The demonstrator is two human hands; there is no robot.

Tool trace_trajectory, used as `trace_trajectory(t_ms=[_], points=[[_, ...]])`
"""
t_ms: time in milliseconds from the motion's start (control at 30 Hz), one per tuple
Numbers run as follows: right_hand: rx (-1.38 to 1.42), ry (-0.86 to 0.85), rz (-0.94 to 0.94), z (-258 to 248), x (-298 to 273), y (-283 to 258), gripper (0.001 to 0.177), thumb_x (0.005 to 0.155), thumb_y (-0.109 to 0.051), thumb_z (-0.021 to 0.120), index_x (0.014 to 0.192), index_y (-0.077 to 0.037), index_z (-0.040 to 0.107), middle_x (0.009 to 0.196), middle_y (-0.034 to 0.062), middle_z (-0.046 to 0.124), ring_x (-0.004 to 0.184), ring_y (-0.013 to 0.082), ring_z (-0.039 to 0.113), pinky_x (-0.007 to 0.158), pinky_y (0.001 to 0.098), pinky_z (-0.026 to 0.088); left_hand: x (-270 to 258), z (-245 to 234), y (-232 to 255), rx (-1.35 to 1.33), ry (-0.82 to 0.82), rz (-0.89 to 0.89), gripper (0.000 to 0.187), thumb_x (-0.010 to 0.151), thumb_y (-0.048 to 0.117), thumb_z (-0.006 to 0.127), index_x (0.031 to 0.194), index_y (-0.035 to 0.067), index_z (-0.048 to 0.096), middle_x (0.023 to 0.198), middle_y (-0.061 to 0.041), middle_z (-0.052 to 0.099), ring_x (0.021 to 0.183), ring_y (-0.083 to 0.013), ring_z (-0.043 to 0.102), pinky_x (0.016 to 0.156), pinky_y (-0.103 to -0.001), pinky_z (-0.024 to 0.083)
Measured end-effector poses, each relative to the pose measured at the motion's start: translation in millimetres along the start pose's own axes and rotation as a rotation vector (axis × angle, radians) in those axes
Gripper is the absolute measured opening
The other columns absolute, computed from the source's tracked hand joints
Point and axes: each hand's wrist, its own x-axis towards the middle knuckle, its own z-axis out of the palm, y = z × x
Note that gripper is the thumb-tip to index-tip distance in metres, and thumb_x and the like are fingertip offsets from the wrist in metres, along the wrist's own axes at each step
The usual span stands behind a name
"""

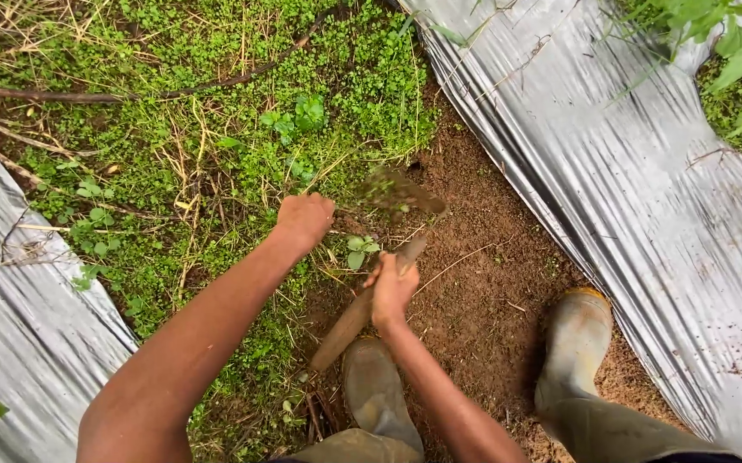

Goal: The person uses a hoe to remove weeds and dry plant debris from the soil between two rows of plants covered with plastic mulch. They repeatedly strike the ground to loosen the soil and pull out the unwanted vegetation by hand.

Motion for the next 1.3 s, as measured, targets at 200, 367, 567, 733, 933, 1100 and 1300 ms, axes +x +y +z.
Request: trace_trajectory(t_ms=[200, 367, 567, 733, 933, 1100, 1300], points=[[0.043, 0.179, -0.156, -38, 43, -48, 0.004, 0.099, -0.009, 0.053, 0.097, -0.011, 0.056, 0.062, -0.0043, 0.058, 0.046, 0.0075, 0.056, 0.042, 0.0191, 0.054, 16, 3, 0, 0.068, -0.014, -0.009, 0.018, 0.096, 0.016, 0.066, 0.099, 0.004, 0.081, 0.086, -0.015, 0.078, 0.083, -0.0311, 0.077, 0.076, -0.048, 0.062], [0.050, 0.145, -0.008, -22, -18, 35, 0.006, 0.094, -0.009, 0.056, 0.088, -0.011, 0.054, 0.052, 0.0012, 0.058, 0.040, 0.0128, 0.057, 0.037, 0.0265, 0.052, 36, 16, 5, 0.215, -0.035, 0.013, 0.015, 0.094, 0.013, 0.067, 0.101, 0.007, 0.080, 0.087, -0.011, 0.078, 0.078, -0.0254, 0.075, 0.072, -0.045, 0.062], [0.078, 0.017, 0.102, -2, -42, 29, 0.014, 0.088, -0.004, 0.061, 0.079, -0.008, 0.051, 0.049, 0.0057, 0.052, 0.036, 0.0147, 0.054, 0.034, 0.0314, 0.050, 43, 17, 9, 0.324, -0.090, 0.008, 0.016, 0.094, 0.013, 0.069, 0.106, 0.010, 0.078, 0.085, -0.008, 0.077, 0.073, -0.0212, 0.073, 0.072, -0.041, 0.063], [0.024, 0.090, 0.042, -13, -9, 5, 0.006, 0.092, -0.007, 0.059, 0.089, -0.010, 0.054, 0.057, 0.0029, 0.059, 0.042, 0.0135, 0.058, 0.039, 0.0294, 0.053, 24, 4, 7, 0.284, -0.050, 0.041, 0.024, 0.095, 0.010, 0.065, 0.118, 0.013, 0.075, 0.096, -0.005, 0.077, 0.082, -0.0198, 0.074, 0.076, -0.043, 0.061], [0.021, 0.160, -0.027, 5, -56, 39, 0.005, 0.092, -0.010, 0.058, 0.089, -0.010, 0.055, 0.056, 0.0017, 0.059, 0.042, 0.0118, 0.058, 0.037, 0.0264, 0.052, 43, 32, -2, 0.273, 0.009, 0.039, 0.021, 0.095, 0.007, 0.062, 0.110, 0.011, 0.077, 0.089, -0.004, 0.076, 0.080, -0.0209, 0.074, 0.073, -0.043, 0.061], [0.063, 0.058, 0.185, 9, -66, 65, 0.006, 0.089, -0.008, 0.059, 0.089, -0.005, 0.053, 0.053, 0.0019, 0.053, 0.040, 0.0119, 0.054, 0.039, 0.0309, 0.053, 64, 73, -17, 0.315, -0.086, 0.016, 0.017, 0.095, 0.009, 0.065, 0.104, 0.011, 0.079, 0.086, -0.005, 0.076, 0.080, -0.0208, 0.074, 0.075, -0.041, 0.060], [0.067, 0.063, 0.053, -4, -48, 39, 0.011, 0.087, -0.005, 0.062, 0.083, -0.008, 0.052, 0.050, 0.0059, 0.052, 0.037, 0.0153, 0.054, 0.037, 0.0309, 0.050, -9, -8, -6, -0.005, -0.062, -0.021, 0.024, 0.104, 0.011, 0.055, 0.102, 0.002, 0.077, 0.092, -0.019, 0.077, 0.082, -0.0285, 0.077, 0.080, -0.047, 0.065]])
